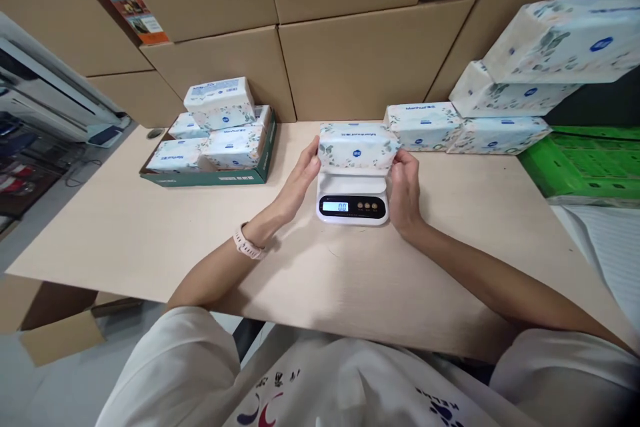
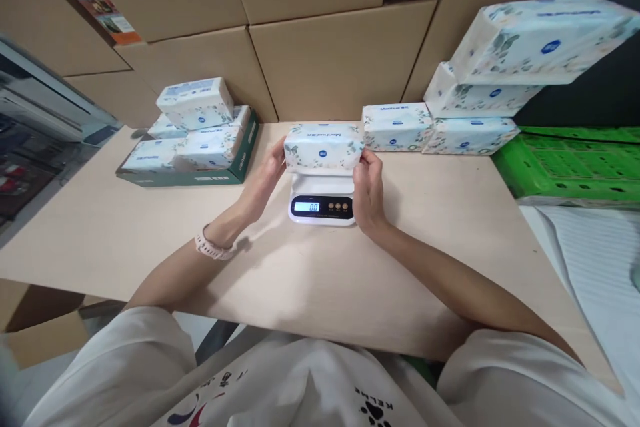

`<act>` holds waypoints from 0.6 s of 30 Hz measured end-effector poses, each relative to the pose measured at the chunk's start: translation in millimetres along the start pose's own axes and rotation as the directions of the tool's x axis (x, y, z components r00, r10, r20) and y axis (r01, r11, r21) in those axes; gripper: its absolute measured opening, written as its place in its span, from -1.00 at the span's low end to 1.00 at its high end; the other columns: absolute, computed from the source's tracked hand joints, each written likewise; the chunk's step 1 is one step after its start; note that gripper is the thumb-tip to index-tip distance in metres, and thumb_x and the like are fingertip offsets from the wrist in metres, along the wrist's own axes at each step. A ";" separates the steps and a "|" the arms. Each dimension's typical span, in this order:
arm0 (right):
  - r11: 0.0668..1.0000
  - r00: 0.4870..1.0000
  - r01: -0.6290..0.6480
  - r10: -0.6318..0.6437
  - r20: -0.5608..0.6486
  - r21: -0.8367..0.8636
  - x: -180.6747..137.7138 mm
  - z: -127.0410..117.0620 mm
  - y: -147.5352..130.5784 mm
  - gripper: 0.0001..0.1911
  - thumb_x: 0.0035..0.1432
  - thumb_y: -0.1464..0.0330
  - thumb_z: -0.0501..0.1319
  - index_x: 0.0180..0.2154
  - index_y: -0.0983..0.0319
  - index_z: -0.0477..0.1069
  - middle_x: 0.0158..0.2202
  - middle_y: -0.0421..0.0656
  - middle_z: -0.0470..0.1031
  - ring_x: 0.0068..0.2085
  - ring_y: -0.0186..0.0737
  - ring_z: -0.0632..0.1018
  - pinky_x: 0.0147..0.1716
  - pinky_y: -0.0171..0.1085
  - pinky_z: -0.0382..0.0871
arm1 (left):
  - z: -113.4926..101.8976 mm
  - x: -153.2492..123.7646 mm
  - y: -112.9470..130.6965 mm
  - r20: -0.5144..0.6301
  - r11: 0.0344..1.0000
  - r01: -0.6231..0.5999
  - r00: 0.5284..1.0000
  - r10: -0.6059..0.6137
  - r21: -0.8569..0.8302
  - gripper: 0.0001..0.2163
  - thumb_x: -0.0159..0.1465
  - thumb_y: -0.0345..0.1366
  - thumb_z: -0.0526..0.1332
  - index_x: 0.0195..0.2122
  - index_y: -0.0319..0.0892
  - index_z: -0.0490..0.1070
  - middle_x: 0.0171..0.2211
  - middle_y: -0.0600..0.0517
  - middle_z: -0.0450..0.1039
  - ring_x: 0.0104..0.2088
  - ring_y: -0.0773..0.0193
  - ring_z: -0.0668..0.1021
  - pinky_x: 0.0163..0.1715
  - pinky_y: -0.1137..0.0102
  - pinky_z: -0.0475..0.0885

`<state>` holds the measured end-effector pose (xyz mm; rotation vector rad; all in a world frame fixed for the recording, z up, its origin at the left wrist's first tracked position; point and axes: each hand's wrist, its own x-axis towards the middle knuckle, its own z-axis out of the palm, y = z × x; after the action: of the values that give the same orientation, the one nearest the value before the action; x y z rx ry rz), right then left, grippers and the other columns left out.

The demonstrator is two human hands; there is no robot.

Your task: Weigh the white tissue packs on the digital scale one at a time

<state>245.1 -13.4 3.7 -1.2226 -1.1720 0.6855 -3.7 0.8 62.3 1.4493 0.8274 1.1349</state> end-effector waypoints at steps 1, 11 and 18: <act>1.000 1.000 0.001 -0.001 -0.009 0.008 -4.0 1.3 -0.4 -0.25 0.50 -0.30 0.10 0.38 0.05 0.38 0.43 0.07 0.56 0.48 0.21 0.58 0.51 0.30 0.54 | 0.6 -7.7 -0.9 -0.009 1.000 0.002 1.000 -0.002 0.001 -0.16 0.46 0.49 0.38 0.60 0.14 0.44 0.80 0.01 0.13 0.84 -0.15 0.07 0.85 -0.08 -0.02; 0.997 0.992 -0.075 0.074 -0.102 -0.012 -4.2 -3.2 6.7 -0.46 0.51 -0.20 0.07 0.07 0.05 0.49 0.12 0.01 0.66 0.19 0.12 0.66 0.33 0.22 0.62 | 4.8 -27.6 -19.8 -0.102 0.997 0.063 0.992 -0.068 -0.043 -0.22 0.45 0.45 0.41 0.47 0.03 0.49 0.74 -0.11 0.24 0.82 -0.17 0.12 0.81 -0.08 0.09; 0.981 0.967 -0.162 0.180 -0.182 0.108 6.5 -0.4 11.8 -0.52 0.47 -0.15 0.12 -0.07 0.08 0.51 -0.02 -0.08 0.63 0.09 -0.02 0.68 0.27 0.08 0.64 | 4.2 -26.8 -50.6 -0.373 0.930 0.224 0.869 -0.326 -0.291 -0.63 0.50 -0.01 0.43 0.18 -0.13 0.58 0.46 -0.23 0.56 0.58 -0.11 0.52 0.74 -0.02 0.29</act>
<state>249.5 -4.6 -5.5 -1.2911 -0.8738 0.7251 -3.7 -15.8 7.3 0.8613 1.1132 1.2883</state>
